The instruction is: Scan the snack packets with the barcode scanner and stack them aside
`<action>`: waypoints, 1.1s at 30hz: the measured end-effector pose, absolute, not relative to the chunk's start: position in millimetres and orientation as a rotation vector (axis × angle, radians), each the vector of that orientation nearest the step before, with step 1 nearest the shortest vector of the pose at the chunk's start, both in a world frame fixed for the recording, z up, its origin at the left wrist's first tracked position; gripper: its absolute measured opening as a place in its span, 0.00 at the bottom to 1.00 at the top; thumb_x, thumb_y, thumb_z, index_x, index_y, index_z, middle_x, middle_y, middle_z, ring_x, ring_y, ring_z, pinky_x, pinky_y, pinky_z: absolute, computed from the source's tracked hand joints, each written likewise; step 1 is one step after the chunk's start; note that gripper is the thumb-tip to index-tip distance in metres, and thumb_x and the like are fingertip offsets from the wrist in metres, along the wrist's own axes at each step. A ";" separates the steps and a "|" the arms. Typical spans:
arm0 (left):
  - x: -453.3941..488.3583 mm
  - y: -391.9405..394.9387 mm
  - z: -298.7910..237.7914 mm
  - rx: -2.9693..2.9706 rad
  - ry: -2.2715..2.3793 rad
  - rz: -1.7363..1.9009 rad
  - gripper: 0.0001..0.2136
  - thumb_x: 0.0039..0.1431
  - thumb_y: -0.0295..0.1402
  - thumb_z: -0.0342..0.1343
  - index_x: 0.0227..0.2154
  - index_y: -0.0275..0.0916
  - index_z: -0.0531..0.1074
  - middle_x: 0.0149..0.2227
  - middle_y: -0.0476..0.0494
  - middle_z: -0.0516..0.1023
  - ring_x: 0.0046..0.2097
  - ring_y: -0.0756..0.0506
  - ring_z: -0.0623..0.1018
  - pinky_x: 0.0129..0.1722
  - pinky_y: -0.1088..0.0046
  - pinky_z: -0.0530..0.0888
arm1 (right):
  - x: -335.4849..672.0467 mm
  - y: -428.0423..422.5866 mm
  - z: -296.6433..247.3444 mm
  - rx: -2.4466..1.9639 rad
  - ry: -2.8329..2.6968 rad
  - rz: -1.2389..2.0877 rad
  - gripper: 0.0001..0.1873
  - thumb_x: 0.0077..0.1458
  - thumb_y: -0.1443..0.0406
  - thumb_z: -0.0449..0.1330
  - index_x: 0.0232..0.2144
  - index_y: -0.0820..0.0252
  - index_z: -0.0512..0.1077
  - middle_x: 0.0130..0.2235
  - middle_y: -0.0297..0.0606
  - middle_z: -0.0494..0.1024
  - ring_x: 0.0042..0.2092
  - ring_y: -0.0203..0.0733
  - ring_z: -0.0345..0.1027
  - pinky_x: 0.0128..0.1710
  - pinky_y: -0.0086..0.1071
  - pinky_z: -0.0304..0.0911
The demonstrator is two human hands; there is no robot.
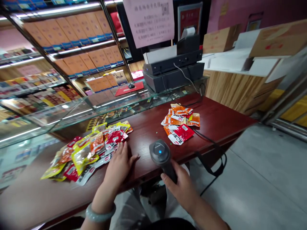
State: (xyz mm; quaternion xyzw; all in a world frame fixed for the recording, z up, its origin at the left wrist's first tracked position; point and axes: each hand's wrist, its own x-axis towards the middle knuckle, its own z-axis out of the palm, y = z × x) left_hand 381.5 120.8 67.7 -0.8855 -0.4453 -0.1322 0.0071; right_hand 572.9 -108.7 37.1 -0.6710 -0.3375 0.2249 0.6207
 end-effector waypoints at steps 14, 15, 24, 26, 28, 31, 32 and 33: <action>369.8 64.1 68.6 -3.257 -1.300 -0.458 0.33 0.82 0.32 0.62 0.85 0.34 0.77 0.82 0.19 0.83 0.83 0.23 0.85 0.82 0.41 0.84 | 555.2 -103.1 52.9 -1.469 -0.900 0.717 0.27 0.65 0.45 0.75 0.57 0.52 0.93 0.53 0.53 1.01 0.57 0.73 0.96 0.68 0.64 0.89; 369.0 69.2 73.5 -3.223 -1.335 -0.520 0.30 0.84 0.30 0.58 0.83 0.36 0.80 0.79 0.21 0.87 0.80 0.25 0.88 0.80 0.43 0.85 | 555.4 -104.0 53.6 -1.479 -0.908 0.712 0.26 0.65 0.45 0.75 0.56 0.53 0.93 0.50 0.51 1.00 0.55 0.72 0.96 0.68 0.64 0.89; 363.8 124.4 120.6 -2.898 -1.352 -0.104 0.22 0.75 0.34 0.76 0.68 0.39 0.90 0.71 0.21 0.91 0.76 0.18 0.87 0.76 0.38 0.84 | 555.1 -109.1 57.4 -1.468 -0.938 0.713 0.28 0.67 0.44 0.74 0.58 0.54 0.92 0.53 0.51 1.00 0.56 0.70 0.95 0.65 0.59 0.90; 363.7 123.8 120.8 -2.873 -1.348 -0.086 0.17 0.73 0.41 0.80 0.58 0.40 0.89 0.65 0.21 0.93 0.72 0.17 0.88 0.72 0.41 0.85 | 554.9 -108.7 56.2 -1.471 -0.920 0.716 0.30 0.66 0.45 0.74 0.61 0.55 0.91 0.55 0.53 1.00 0.58 0.71 0.95 0.65 0.61 0.90; 365.6 119.9 119.2 -2.863 -1.404 -0.119 0.13 0.74 0.43 0.79 0.50 0.42 0.84 0.58 0.22 0.94 0.66 0.19 0.91 0.66 0.47 0.86 | 555.0 -108.3 54.7 -1.477 -0.910 0.717 0.30 0.66 0.45 0.74 0.61 0.55 0.92 0.55 0.54 1.00 0.57 0.73 0.95 0.64 0.62 0.90; 371.6 111.9 118.4 -2.913 -1.646 -0.166 0.11 0.80 0.41 0.72 0.48 0.46 0.76 0.46 0.33 0.93 0.55 0.25 0.94 0.53 0.58 0.83 | 554.5 -107.7 52.2 -1.457 -0.949 0.729 0.31 0.65 0.41 0.76 0.58 0.54 0.93 0.49 0.51 0.98 0.53 0.71 0.93 0.63 0.63 0.90; 374.0 109.5 118.9 -2.941 -1.736 -0.177 0.11 0.81 0.41 0.71 0.48 0.48 0.73 0.43 0.37 0.92 0.52 0.27 0.95 0.49 0.61 0.81 | 553.9 -107.4 51.3 -1.441 -0.965 0.733 0.31 0.65 0.40 0.76 0.57 0.53 0.93 0.45 0.48 0.97 0.50 0.69 0.92 0.63 0.62 0.90; 376.4 107.6 119.6 -2.967 -1.807 -0.198 0.11 0.81 0.40 0.70 0.48 0.49 0.71 0.40 0.40 0.90 0.49 0.29 0.94 0.46 0.63 0.79 | 553.0 -107.0 50.6 -1.420 -0.977 0.735 0.30 0.65 0.39 0.76 0.55 0.53 0.93 0.41 0.45 0.94 0.47 0.66 0.90 0.63 0.62 0.89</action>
